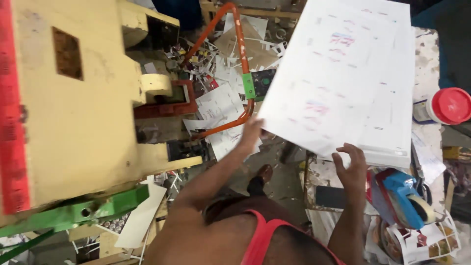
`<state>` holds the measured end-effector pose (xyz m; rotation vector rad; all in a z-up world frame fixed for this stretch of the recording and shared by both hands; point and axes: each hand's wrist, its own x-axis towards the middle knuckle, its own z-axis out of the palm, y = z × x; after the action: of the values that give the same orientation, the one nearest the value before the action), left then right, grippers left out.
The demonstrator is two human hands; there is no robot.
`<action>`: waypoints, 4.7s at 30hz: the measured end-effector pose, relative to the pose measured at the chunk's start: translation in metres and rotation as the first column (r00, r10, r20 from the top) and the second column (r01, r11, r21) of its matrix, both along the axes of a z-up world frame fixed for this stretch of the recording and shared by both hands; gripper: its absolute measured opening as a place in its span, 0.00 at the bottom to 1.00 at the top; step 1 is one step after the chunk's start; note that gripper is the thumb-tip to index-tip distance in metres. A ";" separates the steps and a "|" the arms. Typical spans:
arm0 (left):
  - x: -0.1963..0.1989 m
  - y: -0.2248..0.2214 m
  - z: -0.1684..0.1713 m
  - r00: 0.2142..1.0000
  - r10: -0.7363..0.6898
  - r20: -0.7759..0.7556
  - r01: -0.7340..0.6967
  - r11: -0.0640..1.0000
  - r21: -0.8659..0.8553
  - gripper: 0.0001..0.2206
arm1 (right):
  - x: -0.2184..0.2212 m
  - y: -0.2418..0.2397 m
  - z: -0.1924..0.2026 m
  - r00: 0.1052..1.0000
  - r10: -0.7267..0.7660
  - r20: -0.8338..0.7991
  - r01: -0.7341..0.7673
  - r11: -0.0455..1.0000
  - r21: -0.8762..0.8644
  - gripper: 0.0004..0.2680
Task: The person picks up a printed sheet from a stack, places it onto the bed of a die-cutting machine, and removes it after the press cycles. They repeat this process, occasionally moving paper scraps and other sheets aside while handling the printed paper.
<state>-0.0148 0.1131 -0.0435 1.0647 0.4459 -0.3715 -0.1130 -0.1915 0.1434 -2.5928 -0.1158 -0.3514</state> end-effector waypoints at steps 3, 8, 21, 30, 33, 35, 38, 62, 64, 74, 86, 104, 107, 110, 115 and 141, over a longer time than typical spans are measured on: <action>-0.006 0.049 0.087 0.938 0.152 0.310 -0.146 0.988 -0.043 0.20 | 0.001 0.003 -0.042 1.000 0.011 -0.006 -0.012 0.995 -0.099 0.15; -0.068 0.130 0.294 0.842 -0.039 0.537 -0.084 0.976 0.202 0.20 | 0.027 0.085 -0.045 0.984 0.069 -0.163 0.005 0.910 0.416 0.22; -0.106 0.390 0.061 0.650 0.346 0.677 -0.755 0.185 0.630 0.22 | 0.209 0.391 -0.021 0.816 0.574 0.070 -0.572 0.783 0.245 0.19; -0.126 0.490 0.023 0.763 0.645 0.036 -0.156 0.129 0.979 0.17 | 0.221 0.506 -0.068 0.643 0.607 -0.468 -0.216 0.729 0.649 0.17; -0.139 0.530 0.015 0.716 0.687 -0.125 -0.018 0.197 0.980 0.20 | 0.178 0.492 0.047 0.601 0.796 -0.066 -0.689 0.558 0.462 0.14; -0.164 0.545 0.027 0.766 0.643 0.009 -0.142 0.156 0.978 0.17 | 0.184 0.430 0.045 0.631 0.774 0.051 -0.740 0.581 0.341 0.12; -0.204 0.498 0.145 0.774 0.528 0.348 -0.508 0.191 0.840 0.15 | 0.181 0.322 0.040 0.694 0.709 0.123 -0.720 0.684 0.115 0.09; -0.002 -0.074 0.035 0.928 -0.332 0.171 0.369 0.885 -0.285 0.17 | 0.167 -0.016 -0.073 0.772 -0.151 -0.617 -0.256 0.815 -0.520 0.20; 0.010 -0.135 0.043 0.921 -0.329 0.207 0.389 0.808 -0.442 0.18 | 0.168 -0.028 -0.061 0.826 -0.099 -0.555 -0.240 0.829 -0.505 0.18; 0.010 -0.082 0.237 0.600 -0.364 0.713 0.222 0.931 0.289 0.28 | 0.069 -0.103 -0.011 0.942 -0.126 -0.310 0.261 0.856 0.447 0.20; -0.141 0.235 0.241 0.805 -0.076 0.588 -0.266 0.840 0.472 0.19 | 0.107 0.228 0.018 0.846 0.533 0.029 -0.346 0.505 0.791 0.21; -0.149 0.515 0.023 0.791 0.612 0.021 -0.100 0.095 0.990 0.19 | 0.163 0.458 0.016 0.671 0.734 -0.102 -0.687 0.668 0.285 0.14; -0.186 0.500 0.090 0.814 0.515 0.268 -0.383 0.131 0.914 0.16 | 0.161 0.391 0.059 0.661 0.737 0.141 -0.748 0.633 0.198 0.13; -0.225 0.427 0.213 0.701 0.381 0.603 -0.697 0.187 0.692 0.13 | 0.192 0.249 -0.007 0.800 0.594 0.092 -0.594 0.804 -0.025 0.09; -0.233 0.330 0.275 0.128 0.004 0.992 -0.846 0.521 0.107 0.10 | 0.157 0.035 -0.091 0.974 0.117 -0.192 -0.208 0.795 -0.570 0.16; 0.044 -0.157 0.189 0.850 -0.241 0.468 0.305 0.950 -0.064 0.23 | 0.101 -0.140 -0.032 0.989 -0.151 0.000 0.150 0.979 0.138 0.13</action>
<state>0.0292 -0.0437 0.1457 1.0432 -0.1569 -0.3831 -0.0116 -0.3317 0.1110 -2.4692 0.0987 -0.4125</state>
